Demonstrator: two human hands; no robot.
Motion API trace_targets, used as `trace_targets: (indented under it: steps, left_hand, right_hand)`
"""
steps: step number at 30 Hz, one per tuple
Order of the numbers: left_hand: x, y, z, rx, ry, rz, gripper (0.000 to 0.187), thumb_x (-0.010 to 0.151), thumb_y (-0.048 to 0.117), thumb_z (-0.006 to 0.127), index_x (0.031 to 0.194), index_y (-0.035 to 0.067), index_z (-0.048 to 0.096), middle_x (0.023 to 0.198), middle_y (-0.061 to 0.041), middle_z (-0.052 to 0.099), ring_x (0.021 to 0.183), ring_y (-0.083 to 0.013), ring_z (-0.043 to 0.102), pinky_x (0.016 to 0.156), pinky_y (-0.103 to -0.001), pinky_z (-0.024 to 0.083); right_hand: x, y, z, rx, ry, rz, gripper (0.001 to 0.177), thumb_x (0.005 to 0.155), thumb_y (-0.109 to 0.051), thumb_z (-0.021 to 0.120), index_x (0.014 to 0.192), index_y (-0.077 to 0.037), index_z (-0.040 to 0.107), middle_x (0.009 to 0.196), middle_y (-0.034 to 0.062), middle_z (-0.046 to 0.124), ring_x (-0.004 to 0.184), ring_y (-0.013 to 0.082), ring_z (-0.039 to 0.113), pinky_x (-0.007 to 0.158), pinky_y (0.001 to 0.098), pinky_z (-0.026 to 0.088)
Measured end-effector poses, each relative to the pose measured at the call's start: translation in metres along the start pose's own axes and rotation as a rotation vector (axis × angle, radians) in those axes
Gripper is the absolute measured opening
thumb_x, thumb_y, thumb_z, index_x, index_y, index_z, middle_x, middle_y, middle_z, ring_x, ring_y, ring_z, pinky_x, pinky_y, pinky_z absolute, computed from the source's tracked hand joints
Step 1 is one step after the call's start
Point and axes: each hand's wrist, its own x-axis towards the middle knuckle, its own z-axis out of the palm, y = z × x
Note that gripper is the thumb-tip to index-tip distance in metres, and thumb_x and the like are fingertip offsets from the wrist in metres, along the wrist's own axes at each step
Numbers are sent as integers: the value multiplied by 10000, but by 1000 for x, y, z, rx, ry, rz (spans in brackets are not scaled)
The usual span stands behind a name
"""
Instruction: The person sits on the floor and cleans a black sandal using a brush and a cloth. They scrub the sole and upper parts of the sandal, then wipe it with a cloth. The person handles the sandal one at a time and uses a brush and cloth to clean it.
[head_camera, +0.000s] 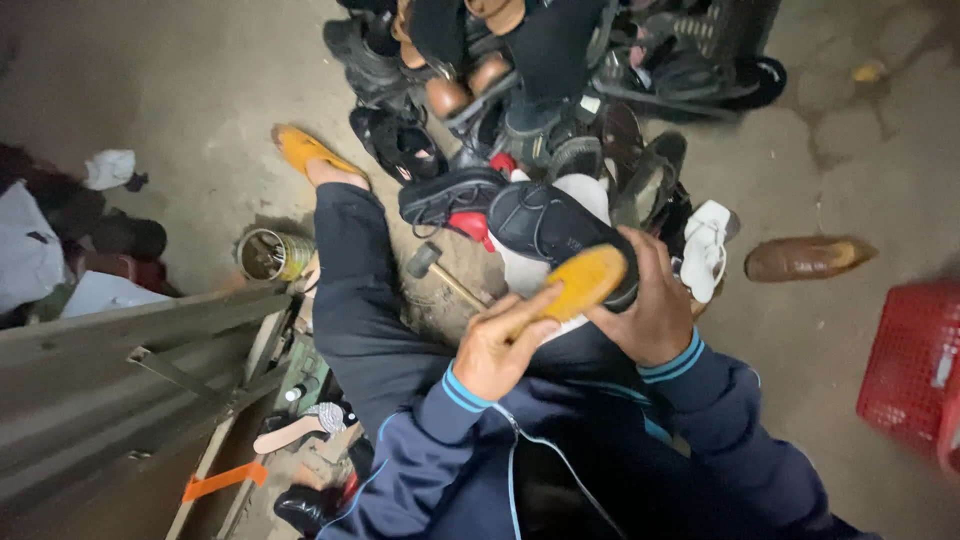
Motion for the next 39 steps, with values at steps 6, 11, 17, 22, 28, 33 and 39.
trace_targets:
  steps: [6,11,17,22,28,33,39]
  left_hand:
    - [-7,17,6,176,123,38,358,925,230,766,1282,213,743,820,-52,696,689,-270,714,634,-347,578]
    - [4,20,4,299,209,101,314,975,205,700,1286,168,731,766,-93,654,644,-314,687,606,-386,567]
    - [9,43,9,396,173,172,302,966,313,702,1258,247,742,804,-12,638,659,-272,715,591,-372,600]
    - [11,40,23,275,172,254,224,944,272,747,1164,234,768,851,-11,647,695,-281,725,628,-368,616]
    - [-3,-30,9,297,326,111,326,964,150,714,1289,131,727,833,-142,677,708,-371,709,602,-451,584]
    - [5,-21,11,345,248,128,341,935,229,749,1275,241,742,842,-35,693,718,-303,727,648,-388,610]
    - [-1,-24,8,448,388,115,211,972,184,713,1167,137,778,850,-121,683,732,-337,713,667,-380,592]
  right_hand:
    - [1,-14,5,24,49,-41,906,607,-254,891,1442,-156,553,1350,87,601,1010,385,710,854,491,579]
    - [2,-22,8,-74,109,-131,843,621,-240,886,1398,-91,595,1292,110,601,926,397,718,839,446,575]
    - [2,5,26,34,233,-90,789,729,-385,869,1439,-144,624,1265,62,656,1034,302,699,966,351,523]
    - [7,-3,0,34,154,-44,943,669,-498,903,1457,-132,537,1221,169,643,995,419,682,852,505,547]
    - [7,-11,-27,232,-30,264,828,869,-408,808,1522,-98,404,1080,326,652,826,478,684,684,546,562]
    - [-3,10,-11,537,-50,291,706,956,-316,686,1486,16,358,1044,306,601,651,308,671,510,373,570]
    - [-11,17,-3,665,4,322,595,983,-235,661,1468,14,424,947,282,617,603,272,691,562,364,626]
